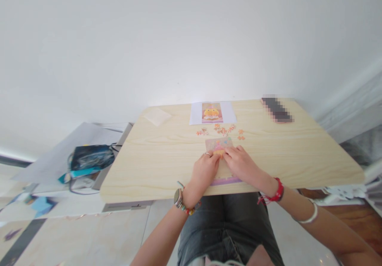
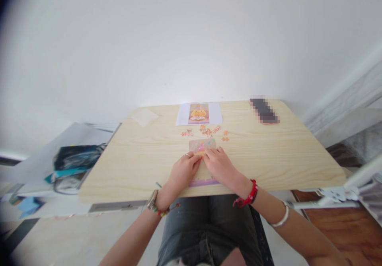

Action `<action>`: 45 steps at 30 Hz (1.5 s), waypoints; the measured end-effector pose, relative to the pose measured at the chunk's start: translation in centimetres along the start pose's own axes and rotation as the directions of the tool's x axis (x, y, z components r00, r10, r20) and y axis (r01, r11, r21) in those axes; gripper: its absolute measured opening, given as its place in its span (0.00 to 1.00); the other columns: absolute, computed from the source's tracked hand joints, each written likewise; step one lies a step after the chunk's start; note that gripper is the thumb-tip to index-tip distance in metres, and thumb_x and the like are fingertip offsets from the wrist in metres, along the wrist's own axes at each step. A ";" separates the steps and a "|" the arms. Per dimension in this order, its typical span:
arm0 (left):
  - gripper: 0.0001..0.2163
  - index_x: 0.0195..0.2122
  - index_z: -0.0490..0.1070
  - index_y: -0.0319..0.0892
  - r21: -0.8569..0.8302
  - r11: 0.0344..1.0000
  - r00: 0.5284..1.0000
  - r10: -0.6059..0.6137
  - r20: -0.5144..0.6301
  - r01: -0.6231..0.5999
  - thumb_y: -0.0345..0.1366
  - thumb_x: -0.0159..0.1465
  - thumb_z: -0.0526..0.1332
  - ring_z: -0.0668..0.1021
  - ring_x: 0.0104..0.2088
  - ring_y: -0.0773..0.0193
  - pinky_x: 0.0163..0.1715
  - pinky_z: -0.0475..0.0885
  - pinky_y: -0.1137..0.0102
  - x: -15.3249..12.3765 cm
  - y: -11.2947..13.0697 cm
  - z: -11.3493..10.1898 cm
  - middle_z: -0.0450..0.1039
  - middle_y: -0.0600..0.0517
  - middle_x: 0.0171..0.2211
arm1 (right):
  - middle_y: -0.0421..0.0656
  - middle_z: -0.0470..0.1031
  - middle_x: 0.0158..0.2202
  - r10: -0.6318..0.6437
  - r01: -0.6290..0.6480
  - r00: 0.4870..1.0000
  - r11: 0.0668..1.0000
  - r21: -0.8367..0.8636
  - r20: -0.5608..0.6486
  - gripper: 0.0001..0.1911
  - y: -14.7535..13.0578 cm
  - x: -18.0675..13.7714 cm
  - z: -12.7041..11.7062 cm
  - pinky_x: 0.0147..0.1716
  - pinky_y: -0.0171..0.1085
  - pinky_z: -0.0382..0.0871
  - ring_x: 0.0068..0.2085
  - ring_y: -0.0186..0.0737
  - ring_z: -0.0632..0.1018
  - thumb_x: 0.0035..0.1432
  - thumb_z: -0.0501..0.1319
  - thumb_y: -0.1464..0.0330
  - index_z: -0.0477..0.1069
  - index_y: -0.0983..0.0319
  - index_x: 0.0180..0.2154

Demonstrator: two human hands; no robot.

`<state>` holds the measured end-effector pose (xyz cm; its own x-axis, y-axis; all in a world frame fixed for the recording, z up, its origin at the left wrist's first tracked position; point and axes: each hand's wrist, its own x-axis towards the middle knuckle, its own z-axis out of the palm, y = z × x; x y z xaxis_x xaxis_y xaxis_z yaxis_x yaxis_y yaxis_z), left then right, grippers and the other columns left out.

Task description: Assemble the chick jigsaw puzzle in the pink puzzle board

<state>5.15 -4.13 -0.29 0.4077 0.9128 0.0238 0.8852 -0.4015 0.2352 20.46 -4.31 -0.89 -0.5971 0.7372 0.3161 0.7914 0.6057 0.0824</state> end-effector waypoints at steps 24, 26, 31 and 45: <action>0.15 0.49 0.64 0.42 -0.140 0.990 0.987 0.012 -0.159 -0.034 0.33 0.61 0.52 0.70 0.33 0.65 0.36 0.68 0.71 0.6 -3.5 -0.6 0.64 0.50 0.34 | 0.47 0.67 0.39 0.238 -0.232 0.971 0.903 0.361 0.029 0.17 4.4 -2.1 -0.1 0.41 0.42 0.65 0.41 0.42 0.70 0.56 0.53 0.65 0.65 0.60 0.48; 0.16 0.49 0.64 0.43 -0.086 0.996 0.979 0.006 -0.204 -0.024 0.34 0.60 0.54 0.69 0.35 0.63 0.38 0.68 0.68 0.5 -4.2 -0.6 0.63 0.49 0.34 | 0.48 0.65 0.41 0.227 -0.234 0.972 0.903 0.359 0.062 0.19 5.1 -2.2 0.1 0.42 0.43 0.65 0.42 0.43 0.70 0.56 0.54 0.63 0.63 0.60 0.50; 0.14 0.47 0.66 0.43 -0.033 0.999 0.977 0.028 -0.212 -0.036 0.35 0.59 0.56 0.66 0.38 0.60 0.40 0.66 0.65 0.3 -4.6 -0.3 0.60 0.48 0.35 | 0.47 0.66 0.39 0.193 -0.215 0.977 0.907 0.362 0.096 0.18 5.3 -2.3 0.4 0.40 0.42 0.66 0.40 0.41 0.70 0.56 0.54 0.64 0.66 0.61 0.48; 0.13 0.46 0.66 0.40 -0.083 0.996 0.966 -0.054 -0.253 0.034 0.33 0.60 0.53 0.66 0.38 0.61 0.40 0.66 0.64 -0.5 -6.4 -0.2 0.60 0.47 0.35 | 0.45 0.67 0.34 0.367 -0.361 0.929 0.872 0.332 0.048 0.12 12.4 -1.0 1.0 0.36 0.37 0.66 0.34 0.38 0.71 0.53 0.56 0.67 0.71 0.63 0.39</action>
<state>-0.73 -2.03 -1.66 0.2894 0.9224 0.2558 0.8768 -0.3627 0.3158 30.77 2.80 -1.08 -0.2710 0.9215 0.2782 0.8621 0.3609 -0.3557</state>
